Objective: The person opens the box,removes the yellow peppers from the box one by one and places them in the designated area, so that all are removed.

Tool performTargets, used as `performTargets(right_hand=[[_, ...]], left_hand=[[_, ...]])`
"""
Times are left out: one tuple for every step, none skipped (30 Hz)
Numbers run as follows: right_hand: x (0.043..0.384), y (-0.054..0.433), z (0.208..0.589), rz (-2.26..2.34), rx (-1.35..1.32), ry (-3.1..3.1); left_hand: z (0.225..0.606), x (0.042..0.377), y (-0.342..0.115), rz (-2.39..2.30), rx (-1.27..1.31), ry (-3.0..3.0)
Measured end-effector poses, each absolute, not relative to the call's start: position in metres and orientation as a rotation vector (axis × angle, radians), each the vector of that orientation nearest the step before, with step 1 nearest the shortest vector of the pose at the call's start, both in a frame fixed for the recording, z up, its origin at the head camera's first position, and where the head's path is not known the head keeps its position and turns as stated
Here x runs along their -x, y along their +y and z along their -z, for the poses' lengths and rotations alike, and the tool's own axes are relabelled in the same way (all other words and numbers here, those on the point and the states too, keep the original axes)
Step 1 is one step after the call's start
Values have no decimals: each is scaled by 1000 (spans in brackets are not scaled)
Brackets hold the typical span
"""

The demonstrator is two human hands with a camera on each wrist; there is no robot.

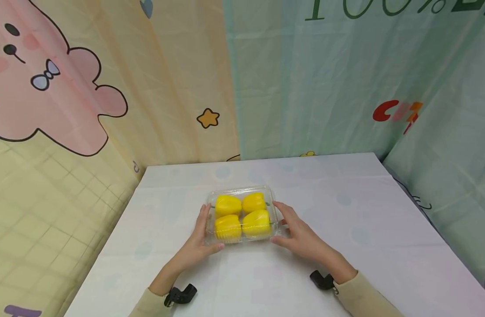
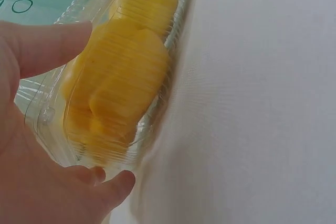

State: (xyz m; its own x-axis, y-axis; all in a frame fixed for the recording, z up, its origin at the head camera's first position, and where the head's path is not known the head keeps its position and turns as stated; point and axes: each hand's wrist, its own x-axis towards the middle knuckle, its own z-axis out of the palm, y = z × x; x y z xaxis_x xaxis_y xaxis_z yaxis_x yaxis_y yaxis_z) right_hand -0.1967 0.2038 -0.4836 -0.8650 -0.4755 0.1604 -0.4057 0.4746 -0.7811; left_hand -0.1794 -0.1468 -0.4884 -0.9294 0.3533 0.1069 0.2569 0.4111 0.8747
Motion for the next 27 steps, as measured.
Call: performTargets(right_hand=[[196,203,484,1366,786,2622],[196,203,484,1379,786,2613],[196,202,484,1384,789,2612],[195,201,484,1393,791,2609],[195,200,485,1408,795,2602],[195,199,485,1424,801,2596],[194,199,485,1440,805,2589],[194,198,485,1458,806,2576],[194,196,485,1471,811,2565],[194,195,486,1494,806,2542],[194,195,487,1512,799,2521],[194,194,488,1528,789,2500],[195,193,489,1544,775,2477],[195,193,490,1557,766,2456],[195,193,491,1569,762,2436],[195,193,492,1583,753,2416],[196,193,493,1593,752,2402],[196,193,493,1603,754,2390],[196,193,494,1610,759,2383],[196,193,494,1613,770,2382],[196,193,494,1618,780,2382],[196,193,494,1622,787,2383],[196,192,495,1624,792,2387],[195,192,495,1626,799,2389],[196,192,495,1627,805,2395],[196,191,496,1629,805,2399],[196,191,496,1635,802,2398]], left_hand=[[489,180,-146,-1572,-563,2548],[490,180,-146,-1578,-569,2546],[490,180,-145,-1591,-575,2539],[490,181,-145,-1600,-578,2536],[491,181,-144,-1610,-575,2534],[491,181,-144,-1617,-569,2534],[491,180,-143,-1627,-560,2534],[491,180,-142,-1635,-551,2539],[491,179,-142,-1647,-543,2538],[490,179,-141,-1657,-535,2539],[491,179,-141,-1664,-525,2544],[491,178,-141,-1672,-514,2546],[490,178,-140,-1679,-506,2547],[490,178,-139,-1685,-498,2548],[490,177,-139,-1691,-489,2547],[490,177,-138,-1701,-484,2545],[490,177,-137,-1703,-474,2546],[490,177,-137,-1713,-472,2544],[489,177,-136,-1718,-470,2542],[490,177,-136,-1729,-469,2539],[490,177,-135,-1737,-467,2534],[490,177,-135,-1749,-469,2528],[491,177,-135,-1758,-472,2520],[492,176,-135,-1773,-482,2510],[492,177,-135,-1782,-492,2502],[492,177,-136,-1794,-508,2492],[493,177,-136,-1803,-520,2481]])
